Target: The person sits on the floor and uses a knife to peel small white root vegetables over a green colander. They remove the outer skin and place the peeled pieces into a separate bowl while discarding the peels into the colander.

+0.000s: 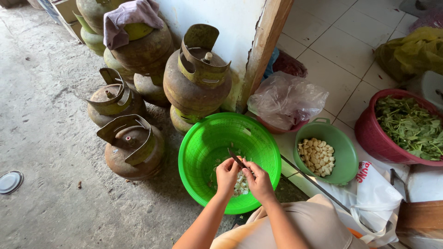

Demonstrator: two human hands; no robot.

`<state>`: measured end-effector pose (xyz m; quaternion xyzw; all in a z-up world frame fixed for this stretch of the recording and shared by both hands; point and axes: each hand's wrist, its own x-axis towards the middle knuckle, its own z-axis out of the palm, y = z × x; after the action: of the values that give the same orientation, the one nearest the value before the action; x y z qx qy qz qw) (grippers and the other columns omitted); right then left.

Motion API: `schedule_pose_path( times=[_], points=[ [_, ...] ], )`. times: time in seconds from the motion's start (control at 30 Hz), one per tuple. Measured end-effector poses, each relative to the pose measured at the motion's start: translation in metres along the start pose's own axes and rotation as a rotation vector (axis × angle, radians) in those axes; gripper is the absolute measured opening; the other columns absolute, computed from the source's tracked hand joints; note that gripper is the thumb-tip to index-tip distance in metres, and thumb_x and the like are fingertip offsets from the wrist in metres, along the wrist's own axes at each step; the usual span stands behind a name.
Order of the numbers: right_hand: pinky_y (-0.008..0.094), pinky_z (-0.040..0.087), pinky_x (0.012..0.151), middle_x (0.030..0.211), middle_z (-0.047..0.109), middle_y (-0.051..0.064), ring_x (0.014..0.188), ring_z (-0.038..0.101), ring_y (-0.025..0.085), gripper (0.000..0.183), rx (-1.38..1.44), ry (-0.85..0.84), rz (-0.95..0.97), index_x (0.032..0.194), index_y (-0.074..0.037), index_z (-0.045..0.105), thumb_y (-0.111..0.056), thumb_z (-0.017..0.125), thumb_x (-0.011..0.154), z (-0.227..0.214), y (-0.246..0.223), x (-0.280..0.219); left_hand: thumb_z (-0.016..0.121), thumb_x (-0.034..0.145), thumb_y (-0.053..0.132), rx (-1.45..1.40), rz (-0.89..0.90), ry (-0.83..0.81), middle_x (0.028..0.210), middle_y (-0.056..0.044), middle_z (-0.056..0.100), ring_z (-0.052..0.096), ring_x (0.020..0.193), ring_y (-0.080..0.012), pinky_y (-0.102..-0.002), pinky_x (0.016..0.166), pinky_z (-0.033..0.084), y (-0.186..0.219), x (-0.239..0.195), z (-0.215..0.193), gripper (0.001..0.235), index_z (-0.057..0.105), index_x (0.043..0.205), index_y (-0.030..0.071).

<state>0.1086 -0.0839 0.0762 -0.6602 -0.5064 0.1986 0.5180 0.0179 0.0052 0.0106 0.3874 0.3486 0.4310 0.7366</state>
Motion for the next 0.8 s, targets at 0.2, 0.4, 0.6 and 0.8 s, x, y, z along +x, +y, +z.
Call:
schedule_pose_path(
  times=[0.2, 0.4, 0.6, 0.8],
  points=[
    [0.029, 0.056, 0.068, 0.099, 0.077, 0.010, 0.080, 0.069, 0.014, 0.020, 0.017, 0.032, 0.061, 0.112, -0.002, 0.068, -0.017, 0.064, 0.099, -0.001, -0.001, 0.000, 0.065, 0.097, 0.010, 0.021, 0.009, -0.002, 0.098, -0.009, 0.078, 0.073, 0.085, -0.0133, -0.028, 0.080, 0.060, 0.002, -0.006, 0.009, 0.022, 0.073, 0.110, -0.007],
    [0.030, 0.056, 0.065, 0.089, 0.075, 0.008, 0.075, 0.068, 0.013, 0.020, 0.018, 0.060, 0.107, 0.112, -0.004, 0.069, -0.019, 0.064, 0.098, -0.002, -0.003, 0.000, 0.065, 0.098, 0.010, 0.077, 0.080, 0.016, 0.097, -0.008, 0.077, 0.069, 0.084, -0.0111, -0.027, 0.077, 0.058, 0.000, -0.014, 0.017, 0.023, 0.074, 0.110, -0.007],
    [0.031, 0.055, 0.063, 0.086, 0.073, 0.009, 0.071, 0.066, 0.015, 0.018, -0.046, 0.032, 0.046, 0.102, -0.002, 0.066, -0.020, 0.066, 0.098, -0.011, -0.001, -0.001, 0.063, 0.098, 0.009, 0.047, -0.035, -0.098, 0.095, -0.006, 0.077, 0.070, 0.083, -0.0098, -0.026, 0.077, 0.058, -0.016, -0.006, 0.006, 0.022, 0.075, 0.109, -0.006],
    [0.027, 0.054, 0.063, 0.084, 0.071, 0.006, 0.070, 0.066, 0.012, 0.019, -0.040, 0.038, -0.045, 0.096, -0.001, 0.065, -0.020, 0.067, 0.100, -0.016, 0.013, 0.002, 0.066, 0.101, 0.015, -0.129, -0.186, -0.117, 0.098, -0.006, 0.075, 0.066, 0.084, -0.0108, -0.025, 0.078, 0.058, -0.031, -0.007, 0.007, 0.025, 0.073, 0.112, -0.006]
  ],
)
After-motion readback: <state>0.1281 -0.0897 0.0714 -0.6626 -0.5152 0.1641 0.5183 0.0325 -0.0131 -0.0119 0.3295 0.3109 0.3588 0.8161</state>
